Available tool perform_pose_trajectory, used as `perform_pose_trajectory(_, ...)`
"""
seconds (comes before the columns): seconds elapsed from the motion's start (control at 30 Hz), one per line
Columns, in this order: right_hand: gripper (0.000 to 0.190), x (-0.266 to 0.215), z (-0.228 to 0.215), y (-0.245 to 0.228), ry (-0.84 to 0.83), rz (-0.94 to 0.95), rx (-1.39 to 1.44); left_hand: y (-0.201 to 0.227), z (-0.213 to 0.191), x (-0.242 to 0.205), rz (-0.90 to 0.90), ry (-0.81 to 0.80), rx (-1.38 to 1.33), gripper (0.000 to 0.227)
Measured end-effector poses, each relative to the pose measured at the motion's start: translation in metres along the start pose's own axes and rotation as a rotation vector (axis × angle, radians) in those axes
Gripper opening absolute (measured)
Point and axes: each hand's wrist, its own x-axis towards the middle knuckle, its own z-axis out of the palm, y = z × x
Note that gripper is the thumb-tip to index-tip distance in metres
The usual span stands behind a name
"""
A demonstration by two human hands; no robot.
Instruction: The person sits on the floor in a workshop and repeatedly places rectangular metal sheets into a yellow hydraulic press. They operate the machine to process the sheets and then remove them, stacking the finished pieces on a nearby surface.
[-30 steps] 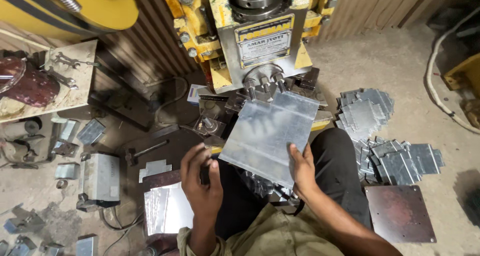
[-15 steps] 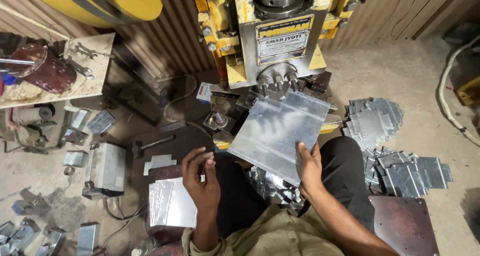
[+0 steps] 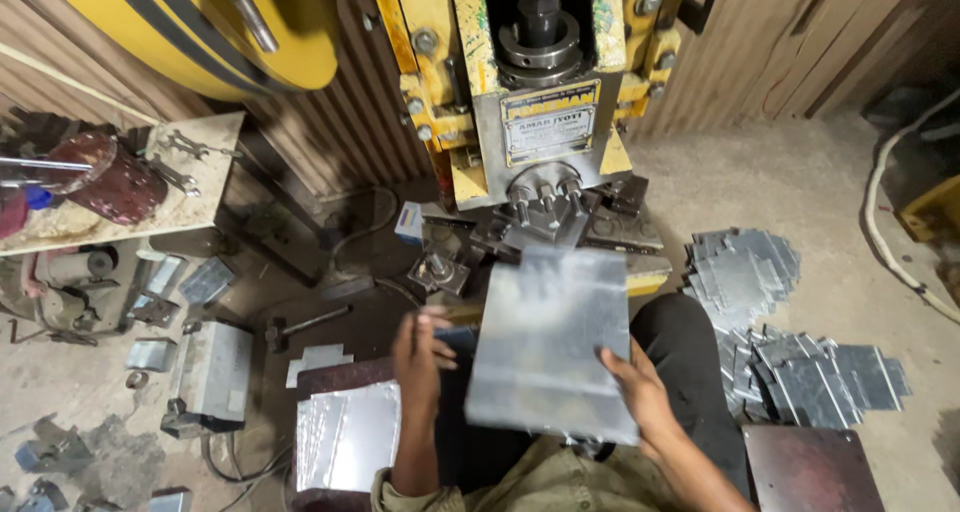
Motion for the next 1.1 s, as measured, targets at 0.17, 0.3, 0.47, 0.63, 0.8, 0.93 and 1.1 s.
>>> perform_pose_trajectory(0.17,0.070,0.047,-0.046,-0.016,0.057,0.322,0.153,-0.057,0.051,-0.009,-0.239,-0.351,-0.612,0.041)
perform_pose_trajectory(0.3,0.069,0.076,-0.087,-0.014,0.085,0.137,0.576,-0.061,0.087,-0.036,-0.327,-0.254,-0.606,0.050)
perform_pose_trajectory(0.47,0.061,0.052,-0.085,0.025,-0.170,-0.235,0.621,-0.037,0.110,-0.062,-0.280,-0.394,-0.649,0.063)
perform_pose_trajectory(0.63,0.049,0.047,-0.043,0.002,0.255,-0.069,0.250,-0.036,0.111,-0.037,-0.256,-0.447,-0.588,0.060)
perform_pose_trajectory(0.8,0.049,0.061,-0.031,-0.019,0.253,-0.126,0.334,-0.034,0.121,-0.012,-0.374,-0.411,-0.398,0.055)
perform_pose_trajectory(0.93,0.049,0.061,-0.031,-0.017,0.250,-0.145,0.364,-0.039,0.118,-0.012,-0.343,-0.442,-0.345,0.053)
perform_pose_trajectory(1.1,0.048,0.061,-0.035,-0.018,0.251,-0.136,0.337,-0.037,0.121,-0.016,-0.295,-0.471,-0.354,0.056)
